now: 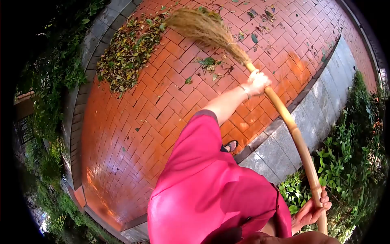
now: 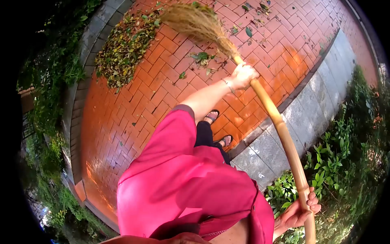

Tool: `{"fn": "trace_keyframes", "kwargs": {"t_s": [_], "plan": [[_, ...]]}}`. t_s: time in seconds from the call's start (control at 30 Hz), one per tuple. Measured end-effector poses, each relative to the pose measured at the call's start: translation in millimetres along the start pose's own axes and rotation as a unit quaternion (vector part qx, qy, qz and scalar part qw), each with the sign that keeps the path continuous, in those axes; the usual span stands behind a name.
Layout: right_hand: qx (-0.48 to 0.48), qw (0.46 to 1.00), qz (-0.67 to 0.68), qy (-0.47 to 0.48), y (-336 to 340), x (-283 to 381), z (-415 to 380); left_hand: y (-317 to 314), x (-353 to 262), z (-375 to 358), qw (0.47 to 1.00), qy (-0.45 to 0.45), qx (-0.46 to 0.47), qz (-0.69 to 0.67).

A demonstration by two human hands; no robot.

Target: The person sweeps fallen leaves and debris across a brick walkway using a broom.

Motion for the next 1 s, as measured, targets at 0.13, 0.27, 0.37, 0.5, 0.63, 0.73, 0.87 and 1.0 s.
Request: {"fn": "trace_keyframes", "kwargs": {"t_s": [0.13, 0.27, 0.37, 0.5, 0.63, 0.73, 0.87, 1.0], "plan": [[0.055, 0.995, -0.063, 0.06, -12, 9, -10, 57, 4, 51, 0.997, -0.003, -0.066, 0.044], [-0.035, 0.996, 0.054, 0.062, 64, 73, -21, 71, -86, 33, 0.986, -0.065, -0.154, 0.004], [0.022, 0.996, 0.077, 0.042, 128, 100, -21, 59, -157, -37, 0.979, -0.045, -0.196, 0.028], [0.116, 0.988, 0.065, -0.078, 154, 92, -11, 50, -225, -150, 0.996, 0.042, -0.084, 0.003], [0.155, 0.977, 0.028, -0.141, 131, 83, -18, 17, -258, -204, 0.986, 0.072, 0.084, -0.124], [0.097, 0.991, -0.021, -0.089, 154, 135, -51, -34, -291, -165, 0.975, 0.012, 0.114, -0.191], [0.009, 0.995, -0.099, 0.029, 193, 180, -113, -79, -285, -39, 0.984, -0.115, -0.024, -0.135], [0.013, 0.949, -0.273, 0.158, 131, 115, -136, -39, -211, 46, 0.979, -0.133, -0.141, -0.064]]}}
Point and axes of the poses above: each hand's wrist, its own z-axis towards the middle knuckle, its own y-axis out of the back of the hand, x = y × z, the point moved 1 cm from there along z, towards the middle knuckle, and after that the axes turned 11 degrees about -y, right-handed, at the moved point
